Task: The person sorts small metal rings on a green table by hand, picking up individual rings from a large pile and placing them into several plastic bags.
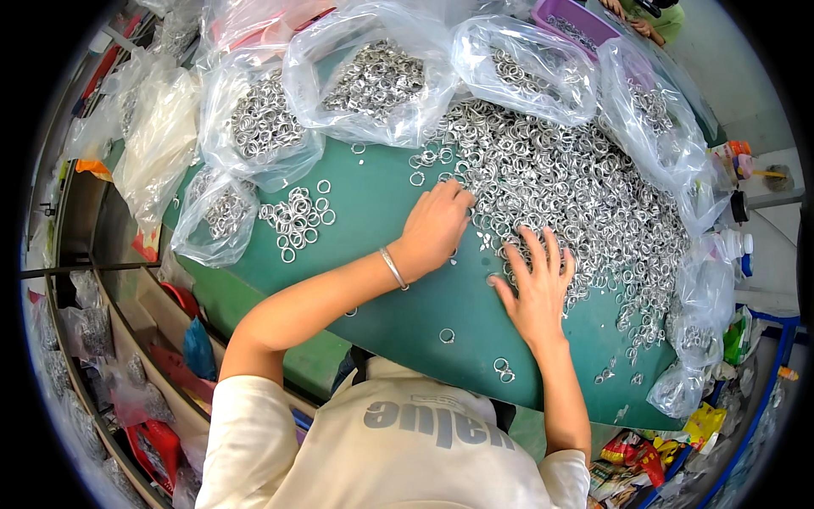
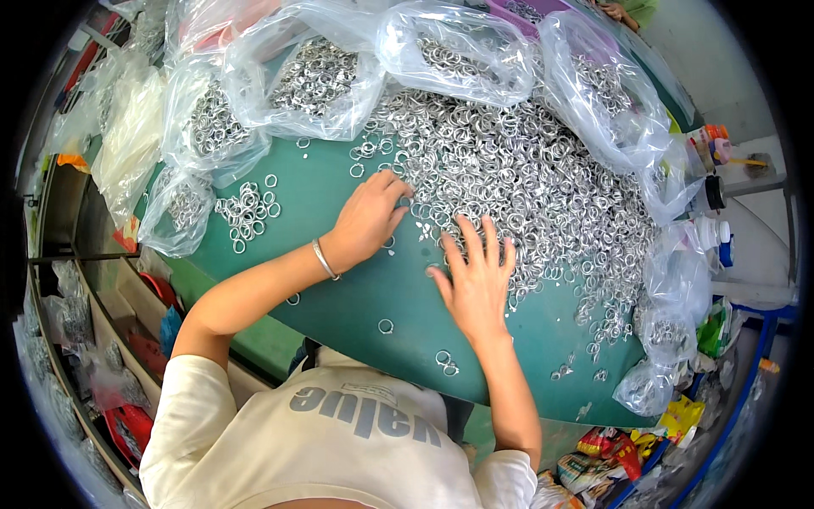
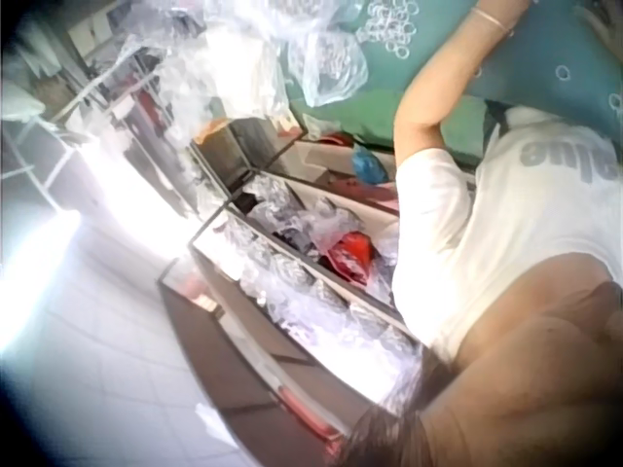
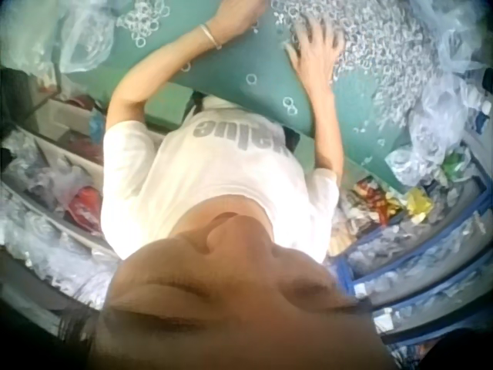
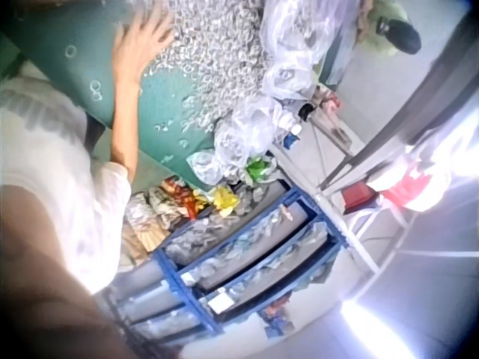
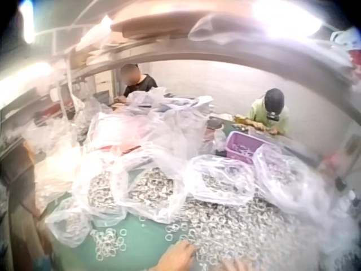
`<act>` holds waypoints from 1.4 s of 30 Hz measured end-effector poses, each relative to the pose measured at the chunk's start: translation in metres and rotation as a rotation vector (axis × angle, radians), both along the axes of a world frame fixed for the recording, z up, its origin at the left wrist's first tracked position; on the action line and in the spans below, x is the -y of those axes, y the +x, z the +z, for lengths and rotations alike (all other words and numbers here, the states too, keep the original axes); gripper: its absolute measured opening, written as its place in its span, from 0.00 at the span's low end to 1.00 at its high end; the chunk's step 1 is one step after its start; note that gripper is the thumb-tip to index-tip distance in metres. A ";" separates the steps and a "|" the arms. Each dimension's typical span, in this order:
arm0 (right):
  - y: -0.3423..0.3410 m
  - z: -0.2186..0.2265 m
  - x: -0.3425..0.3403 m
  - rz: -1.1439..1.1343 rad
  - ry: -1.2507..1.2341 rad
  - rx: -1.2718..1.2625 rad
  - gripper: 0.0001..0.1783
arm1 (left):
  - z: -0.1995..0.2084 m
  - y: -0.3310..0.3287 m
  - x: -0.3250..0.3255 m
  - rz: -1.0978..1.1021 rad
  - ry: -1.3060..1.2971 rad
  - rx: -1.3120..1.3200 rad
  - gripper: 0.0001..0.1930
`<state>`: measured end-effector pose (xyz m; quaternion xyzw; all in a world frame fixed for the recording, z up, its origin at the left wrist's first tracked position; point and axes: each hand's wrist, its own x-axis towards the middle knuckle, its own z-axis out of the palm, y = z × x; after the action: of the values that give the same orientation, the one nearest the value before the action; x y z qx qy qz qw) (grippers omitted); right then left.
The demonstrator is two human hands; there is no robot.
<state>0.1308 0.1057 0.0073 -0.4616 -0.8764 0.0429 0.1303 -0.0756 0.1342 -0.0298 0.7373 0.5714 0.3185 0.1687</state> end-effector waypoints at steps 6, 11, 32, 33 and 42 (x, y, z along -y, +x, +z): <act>0.034 -0.006 -0.001 -0.172 0.081 -0.143 0.14 | -0.005 -0.016 0.001 0.040 0.002 0.146 0.10; 0.031 -0.005 -0.002 -0.343 0.216 -0.223 0.09 | 0.027 -0.016 0.016 0.129 -0.276 0.445 0.09; -0.065 -0.009 0.000 0.152 -0.003 -0.343 0.03 | 0.046 -0.038 0.108 0.319 -0.574 1.119 0.15; -0.068 -0.005 0.004 0.168 -0.073 -0.385 0.03 | 0.048 -0.046 0.113 0.341 -0.542 1.093 0.15; -0.135 -0.011 -0.008 0.266 -0.283 -0.573 0.05 | 0.021 -0.099 0.172 0.682 -0.155 0.897 0.15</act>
<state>-0.0041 0.1136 -0.0041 -0.3262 -0.8419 0.3086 0.2991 -0.1746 -0.0376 -0.0092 0.2890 0.6713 0.5941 0.3359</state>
